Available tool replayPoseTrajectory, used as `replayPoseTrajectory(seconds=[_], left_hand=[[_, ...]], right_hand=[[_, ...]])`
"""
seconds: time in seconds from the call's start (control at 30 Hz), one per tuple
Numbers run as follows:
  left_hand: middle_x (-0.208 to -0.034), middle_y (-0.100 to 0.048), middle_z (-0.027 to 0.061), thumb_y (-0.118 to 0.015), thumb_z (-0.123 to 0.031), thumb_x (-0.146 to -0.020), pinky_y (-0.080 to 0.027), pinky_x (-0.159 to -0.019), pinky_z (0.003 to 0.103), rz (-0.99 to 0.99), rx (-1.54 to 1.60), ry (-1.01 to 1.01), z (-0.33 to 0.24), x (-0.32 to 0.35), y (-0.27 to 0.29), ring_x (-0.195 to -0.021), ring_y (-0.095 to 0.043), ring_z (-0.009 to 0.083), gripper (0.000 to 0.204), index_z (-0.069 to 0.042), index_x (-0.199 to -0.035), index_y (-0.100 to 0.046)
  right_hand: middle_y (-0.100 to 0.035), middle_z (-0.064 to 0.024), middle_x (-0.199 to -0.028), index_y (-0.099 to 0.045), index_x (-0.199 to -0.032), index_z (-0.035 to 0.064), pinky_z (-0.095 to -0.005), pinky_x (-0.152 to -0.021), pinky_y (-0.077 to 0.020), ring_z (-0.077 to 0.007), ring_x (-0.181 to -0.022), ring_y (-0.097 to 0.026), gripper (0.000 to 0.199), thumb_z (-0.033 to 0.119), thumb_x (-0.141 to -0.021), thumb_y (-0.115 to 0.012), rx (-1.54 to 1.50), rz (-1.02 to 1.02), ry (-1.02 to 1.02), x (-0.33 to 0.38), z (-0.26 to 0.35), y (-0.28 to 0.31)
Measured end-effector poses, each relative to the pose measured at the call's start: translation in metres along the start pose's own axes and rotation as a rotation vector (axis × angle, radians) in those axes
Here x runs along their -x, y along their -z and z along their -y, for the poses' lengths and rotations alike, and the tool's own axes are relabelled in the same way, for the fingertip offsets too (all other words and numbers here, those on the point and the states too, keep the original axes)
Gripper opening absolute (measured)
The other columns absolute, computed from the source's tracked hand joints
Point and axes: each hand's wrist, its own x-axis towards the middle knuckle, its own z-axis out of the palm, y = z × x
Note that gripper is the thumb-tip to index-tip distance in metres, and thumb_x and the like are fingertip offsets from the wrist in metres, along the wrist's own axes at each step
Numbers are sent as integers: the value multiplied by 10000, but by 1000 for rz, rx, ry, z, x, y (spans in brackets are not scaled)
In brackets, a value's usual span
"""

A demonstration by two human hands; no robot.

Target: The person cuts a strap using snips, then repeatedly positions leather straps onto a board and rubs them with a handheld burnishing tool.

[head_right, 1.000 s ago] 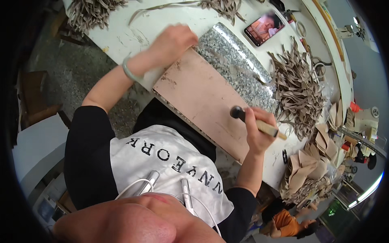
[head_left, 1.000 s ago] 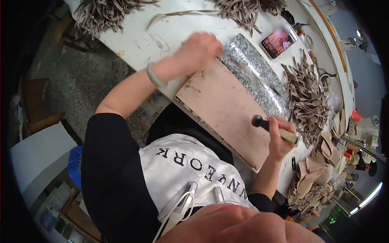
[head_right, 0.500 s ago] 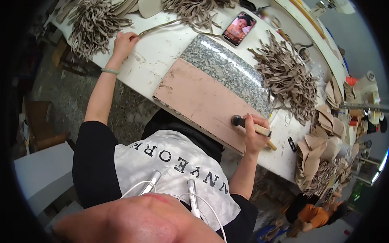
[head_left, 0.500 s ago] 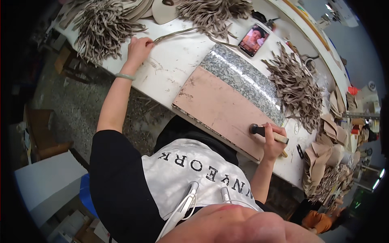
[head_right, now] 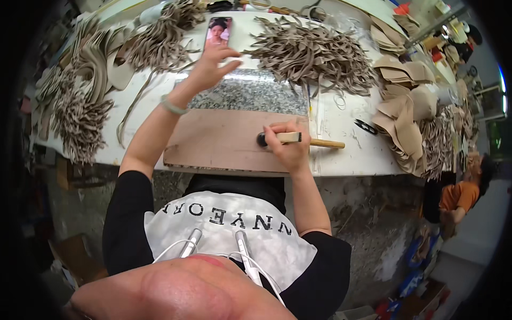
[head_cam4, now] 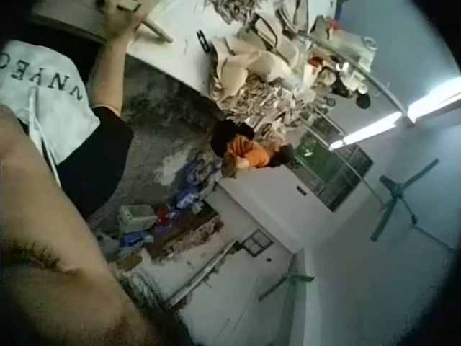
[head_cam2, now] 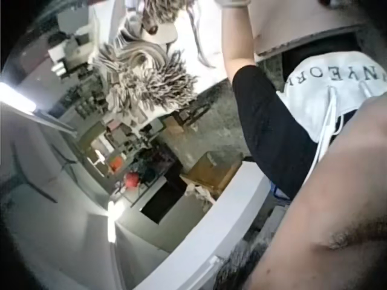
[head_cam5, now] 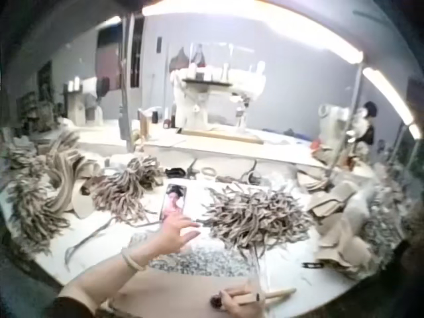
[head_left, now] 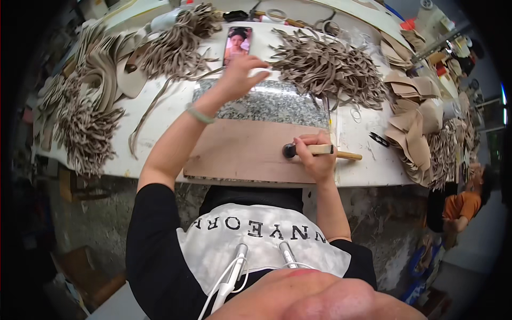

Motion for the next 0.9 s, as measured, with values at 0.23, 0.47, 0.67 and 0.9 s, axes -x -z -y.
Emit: replayPoseTrajectory(seconds=[0.23,0.47,0.67,0.9], left_hand=[[-945,-762,121,-742,-318,-925,-560,-778,400,-86,29,252,-9,-119,-128,-873,-722,330,297,-63,-1075,-762],[-978,-762,146,-715,-296,-902,-572,-800,378,-242,251,175,-19,-124,-127,-864,-732,293,283,-60,-1049,-770],[-876,-699,-12,-740,-187,-958,-467,-638,213,229,1020,395,-64,-77,-56,-717,-559,56,323,-42,-1247,-728],[-726,-602,3,-666,-176,-995,-425,-549,247,355,451,558,-65,59,-7,-610,-517,56,297,5,-1224,-723]], right_hand=[[-757,-46,-769,-698,-755,69,-297,-609,-510,-167,-617,-698,150,70,-798,-842,110,-1,84,-5,13,-5],[-766,-14,-795,-663,-794,110,-297,-605,-454,-159,-619,-695,193,73,-782,-851,234,22,195,-5,15,-2],[-770,-59,-801,-699,-765,95,-306,-613,-482,-186,-636,-709,151,57,-786,-843,106,48,65,-2,16,4],[-759,-87,-860,-706,-826,2,-241,-654,-529,-98,-707,-672,103,12,-863,-801,-111,90,-160,-43,53,17]])
